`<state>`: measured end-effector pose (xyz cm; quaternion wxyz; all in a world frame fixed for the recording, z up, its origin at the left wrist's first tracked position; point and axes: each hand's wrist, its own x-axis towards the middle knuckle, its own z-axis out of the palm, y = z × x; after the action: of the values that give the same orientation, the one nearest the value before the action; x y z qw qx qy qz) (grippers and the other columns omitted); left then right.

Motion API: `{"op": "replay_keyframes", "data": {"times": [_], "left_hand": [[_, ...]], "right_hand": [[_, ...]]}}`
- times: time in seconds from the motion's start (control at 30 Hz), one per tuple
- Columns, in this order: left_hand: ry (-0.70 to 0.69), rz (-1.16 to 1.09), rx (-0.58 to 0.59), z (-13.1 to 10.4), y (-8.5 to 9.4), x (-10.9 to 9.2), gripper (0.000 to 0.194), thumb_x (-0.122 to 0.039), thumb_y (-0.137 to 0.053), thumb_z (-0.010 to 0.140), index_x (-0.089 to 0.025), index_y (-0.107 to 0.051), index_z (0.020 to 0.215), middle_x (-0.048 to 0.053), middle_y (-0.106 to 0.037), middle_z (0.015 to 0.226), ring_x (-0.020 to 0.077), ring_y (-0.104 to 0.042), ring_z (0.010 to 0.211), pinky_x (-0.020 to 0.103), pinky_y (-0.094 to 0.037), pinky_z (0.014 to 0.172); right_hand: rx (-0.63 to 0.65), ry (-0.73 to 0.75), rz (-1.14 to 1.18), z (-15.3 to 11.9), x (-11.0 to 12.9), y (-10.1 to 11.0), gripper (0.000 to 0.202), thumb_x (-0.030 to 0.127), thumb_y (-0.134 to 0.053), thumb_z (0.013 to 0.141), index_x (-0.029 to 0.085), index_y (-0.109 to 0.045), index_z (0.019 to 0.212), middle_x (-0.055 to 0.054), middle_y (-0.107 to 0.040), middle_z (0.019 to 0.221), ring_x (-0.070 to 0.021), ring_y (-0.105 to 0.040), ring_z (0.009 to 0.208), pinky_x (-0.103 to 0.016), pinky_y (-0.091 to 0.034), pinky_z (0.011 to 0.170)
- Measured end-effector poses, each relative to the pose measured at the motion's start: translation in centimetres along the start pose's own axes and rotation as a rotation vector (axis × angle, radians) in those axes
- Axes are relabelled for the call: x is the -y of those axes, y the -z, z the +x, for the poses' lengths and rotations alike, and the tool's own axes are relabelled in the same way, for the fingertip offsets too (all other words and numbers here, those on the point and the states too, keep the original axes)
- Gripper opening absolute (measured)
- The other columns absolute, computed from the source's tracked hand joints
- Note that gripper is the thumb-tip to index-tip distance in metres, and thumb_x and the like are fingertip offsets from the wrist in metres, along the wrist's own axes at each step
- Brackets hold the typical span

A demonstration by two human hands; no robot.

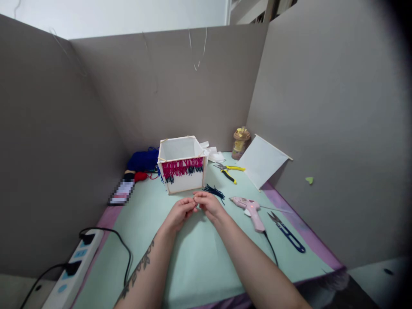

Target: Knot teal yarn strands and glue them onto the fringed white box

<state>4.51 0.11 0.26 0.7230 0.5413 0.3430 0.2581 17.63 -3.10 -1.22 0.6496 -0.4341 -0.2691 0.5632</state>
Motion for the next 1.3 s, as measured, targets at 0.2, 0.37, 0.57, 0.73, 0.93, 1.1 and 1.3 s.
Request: {"op": "replay_keyframes", "data": {"times": [0.2, 0.37, 0.57, 0.73, 0.93, 1.1, 1.3], "left_hand": [[-0.078, 0.240, -0.198, 0.1, 0.5, -0.4, 0.036, -0.046, -0.065, 0.069, -0.014, -0.065, 0.086, 0.000, -0.057, 0.063, 0.0081, -0.041, 0.052, 0.020, -0.026, 0.046], [-0.157, 0.271, -0.266, 0.2, 0.4, -0.4, 0.047, -0.052, -0.064, 0.069, -0.013, -0.067, 0.095, 0.003, -0.063, 0.075, 0.0111, -0.048, 0.060, 0.021, -0.032, 0.051], [-0.067, 0.107, -0.127, 0.1, -0.4, -0.1, 0.051, -0.046, -0.073, 0.060, -0.012, -0.068, 0.096, -0.001, -0.058, 0.059, 0.0053, -0.037, 0.046, 0.019, -0.024, 0.046], [-0.075, 0.111, -0.219, 0.3, -0.1, 0.0, 0.035, -0.043, -0.072, 0.060, -0.012, -0.067, 0.076, 0.000, -0.062, 0.062, 0.0056, -0.037, 0.045, 0.020, -0.023, 0.045], [-0.052, 0.080, -0.262, 0.2, 0.0, -0.2, 0.024, -0.036, -0.067, 0.062, -0.014, -0.063, 0.071, -0.003, -0.058, 0.057, 0.0048, -0.032, 0.042, 0.020, -0.017, 0.042], [-0.039, 0.068, -0.227, 0.2, 0.1, 0.0, 0.019, -0.032, -0.062, 0.062, -0.015, -0.059, 0.069, -0.005, -0.051, 0.052, 0.0042, -0.028, 0.040, 0.021, -0.013, 0.041], [-0.023, 0.050, -0.190, 0.0, -0.1, -0.2, 0.018, -0.032, -0.061, 0.063, -0.015, -0.055, 0.065, -0.007, -0.042, 0.047, 0.0041, -0.027, 0.040, 0.020, -0.012, 0.041]], "right_hand": [[-0.043, 0.076, -0.113, 0.3, 0.5, 0.5, 0.010, 0.023, -0.069, 0.051, 0.017, -0.063, 0.056, -0.002, -0.061, 0.079, -0.0104, -0.045, 0.060, -0.024, -0.031, 0.057], [-0.058, 0.228, -0.279, 0.6, 0.3, 0.7, 0.012, 0.028, -0.070, 0.056, 0.018, -0.064, 0.054, -0.006, -0.060, 0.089, -0.0209, -0.052, 0.092, -0.034, -0.035, 0.086], [-0.036, 0.261, -0.298, 0.2, -0.2, 0.1, 0.015, 0.031, -0.070, 0.060, 0.019, -0.064, 0.055, -0.005, -0.060, 0.086, -0.0226, -0.052, 0.098, -0.037, -0.034, 0.091], [-0.044, 0.140, -0.220, -0.1, 0.2, -0.1, 0.015, 0.031, -0.070, 0.056, 0.019, -0.064, 0.062, -0.003, -0.063, 0.075, -0.0167, -0.053, 0.069, -0.029, -0.039, 0.066], [-0.094, 0.178, -0.253, 0.1, 0.4, 0.3, 0.022, 0.033, -0.069, 0.058, 0.018, -0.069, 0.073, -0.006, -0.064, 0.097, -0.0169, -0.055, 0.077, -0.027, -0.039, 0.065], [0.022, 0.253, -0.278, 0.0, 0.6, 0.3, 0.018, 0.033, -0.073, 0.058, 0.018, -0.070, 0.067, -0.008, -0.064, 0.094, -0.0219, -0.054, 0.099, -0.033, -0.037, 0.085], [0.089, 0.134, -0.240, -0.3, 0.8, 0.0, 0.024, 0.037, -0.075, 0.057, 0.018, -0.068, 0.068, -0.007, -0.061, 0.106, -0.0134, -0.055, 0.072, -0.027, -0.039, 0.065]]}}
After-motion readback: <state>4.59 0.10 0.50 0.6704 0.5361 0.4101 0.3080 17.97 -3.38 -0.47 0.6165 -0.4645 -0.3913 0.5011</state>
